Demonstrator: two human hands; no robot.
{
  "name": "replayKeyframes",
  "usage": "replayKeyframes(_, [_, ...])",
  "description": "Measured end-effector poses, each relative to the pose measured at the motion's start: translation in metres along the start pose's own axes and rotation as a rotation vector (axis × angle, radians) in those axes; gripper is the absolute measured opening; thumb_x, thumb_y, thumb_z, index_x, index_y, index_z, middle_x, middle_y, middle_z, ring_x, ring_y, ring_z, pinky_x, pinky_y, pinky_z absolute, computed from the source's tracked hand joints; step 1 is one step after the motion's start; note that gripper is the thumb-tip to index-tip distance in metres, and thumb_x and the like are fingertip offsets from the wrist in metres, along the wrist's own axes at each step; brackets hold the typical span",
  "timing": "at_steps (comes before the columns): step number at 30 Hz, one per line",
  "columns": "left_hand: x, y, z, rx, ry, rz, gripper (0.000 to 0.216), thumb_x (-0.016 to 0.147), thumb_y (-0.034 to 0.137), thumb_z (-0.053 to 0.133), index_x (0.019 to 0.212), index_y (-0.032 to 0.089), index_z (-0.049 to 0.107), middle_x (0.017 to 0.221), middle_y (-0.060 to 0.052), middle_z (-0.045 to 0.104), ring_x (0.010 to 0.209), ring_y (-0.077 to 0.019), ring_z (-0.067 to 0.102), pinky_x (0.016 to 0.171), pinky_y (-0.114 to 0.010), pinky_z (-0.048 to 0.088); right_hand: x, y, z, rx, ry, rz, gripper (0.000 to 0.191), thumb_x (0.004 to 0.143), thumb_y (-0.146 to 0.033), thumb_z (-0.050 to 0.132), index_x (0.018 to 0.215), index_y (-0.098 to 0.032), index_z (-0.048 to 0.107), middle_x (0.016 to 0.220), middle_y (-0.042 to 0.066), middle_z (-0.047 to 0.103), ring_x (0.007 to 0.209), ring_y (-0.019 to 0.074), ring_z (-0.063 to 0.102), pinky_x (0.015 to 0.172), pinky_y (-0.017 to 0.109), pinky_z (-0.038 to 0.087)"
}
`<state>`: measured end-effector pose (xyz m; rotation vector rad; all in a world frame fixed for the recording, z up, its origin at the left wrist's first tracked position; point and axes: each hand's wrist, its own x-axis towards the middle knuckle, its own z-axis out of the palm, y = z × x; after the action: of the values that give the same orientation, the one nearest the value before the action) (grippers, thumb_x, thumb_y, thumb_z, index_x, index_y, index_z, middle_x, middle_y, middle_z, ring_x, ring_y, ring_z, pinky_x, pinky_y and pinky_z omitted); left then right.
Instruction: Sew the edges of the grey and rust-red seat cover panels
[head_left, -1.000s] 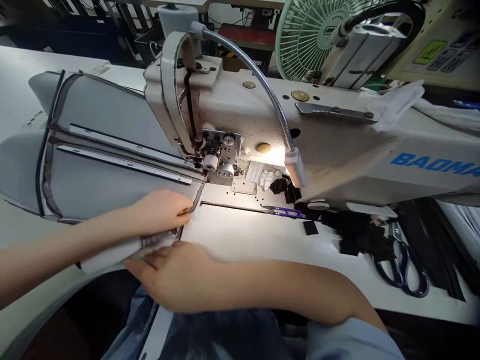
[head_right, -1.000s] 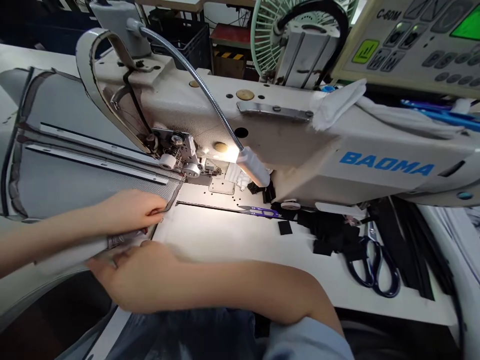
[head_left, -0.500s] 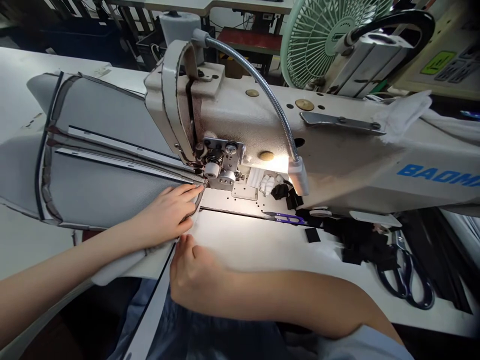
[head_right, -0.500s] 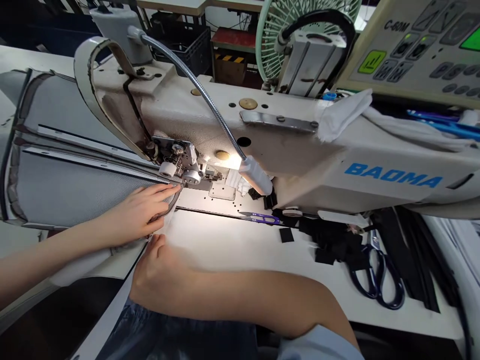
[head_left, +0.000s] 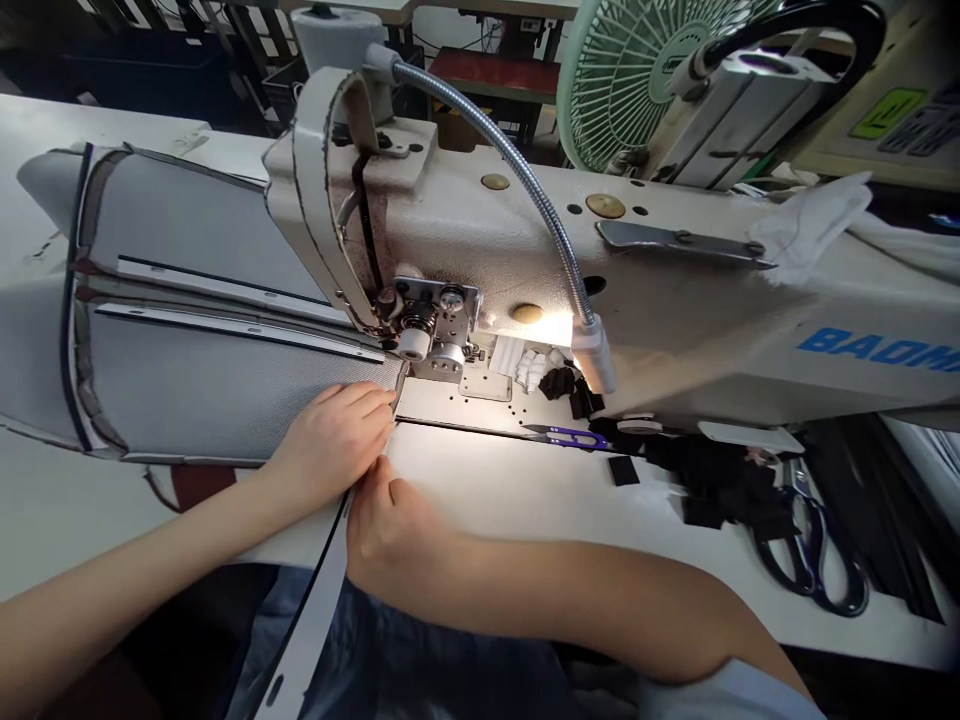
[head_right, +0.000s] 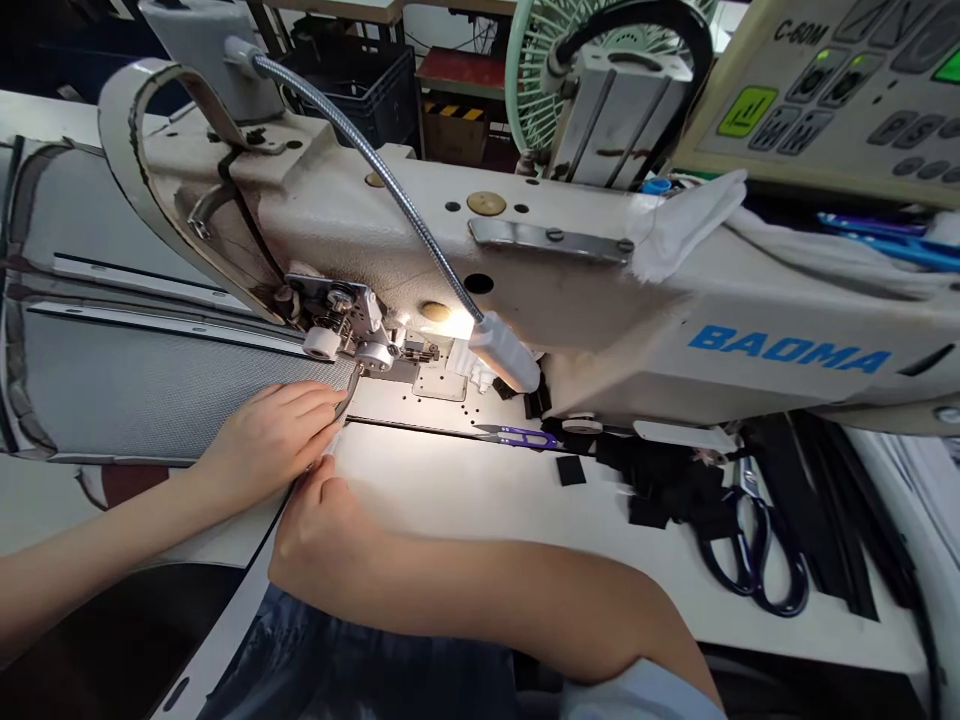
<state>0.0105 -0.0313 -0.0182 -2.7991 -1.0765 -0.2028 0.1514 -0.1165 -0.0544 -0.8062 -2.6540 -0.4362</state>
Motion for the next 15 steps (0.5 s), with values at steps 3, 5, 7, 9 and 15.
replayKeyframes(3, [0.003,-0.003,0.003,-0.033,0.017,0.029,0.033,0.097,0.015,0.039,0.085,0.014,0.070,0.108,-0.009,0.073,0.104,-0.0257,0.064,0.085,-0.039,0.052,0.001,0.001,0.001,0.015,-0.030,0.001,0.037,0.085,0.000,0.042,0.108,0.012,0.068,0.104,0.033,0.070,0.092,0.0360,0.072,0.054,0.037,0.047])
replayKeyframes(5, [0.009,-0.008,0.004,-0.059,0.015,0.028,0.033,0.098,0.016,0.040,0.088,0.014,0.071,0.109,-0.009,0.073,0.104,-0.0256,0.064,0.085,-0.039,0.052,0.003,0.005,0.000,0.033,-0.058,0.006,0.038,0.086,0.000,0.041,0.110,0.013,0.067,0.103,0.034,0.070,0.093,0.0362,0.071,0.055,0.038,0.048])
replayKeyframes(7, [0.014,-0.011,0.006,-0.074,0.008,0.014,0.031,0.098,0.017,0.040,0.091,0.014,0.071,0.108,-0.010,0.073,0.104,-0.0262,0.064,0.085,-0.040,0.052,0.006,0.011,-0.002,0.059,-0.102,0.018,0.038,0.088,0.000,0.040,0.112,0.013,0.066,0.106,0.034,0.069,0.095,0.0359,0.070,0.055,0.039,0.048])
replayKeyframes(9, [0.019,-0.014,0.009,-0.096,0.002,-0.011,0.030,0.097,0.017,0.041,0.093,0.014,0.071,0.108,-0.010,0.073,0.105,-0.0270,0.064,0.086,-0.041,0.052,0.008,0.018,-0.005,0.081,-0.159,0.021,0.037,0.090,0.000,0.040,0.113,0.012,0.066,0.109,0.034,0.068,0.097,0.0347,0.069,0.056,0.039,0.048])
replayKeyframes(15, [0.034,-0.018,0.015,-0.102,0.024,-0.127,0.026,0.097,0.020,0.044,0.089,0.016,0.068,0.102,-0.009,0.072,0.098,-0.0254,0.065,0.084,-0.040,0.051,0.018,0.040,-0.004,0.080,-0.292,0.049,0.036,0.087,0.004,0.036,0.099,0.003,0.071,0.094,0.027,0.072,0.081,0.0290,0.066,0.050,0.034,0.041])
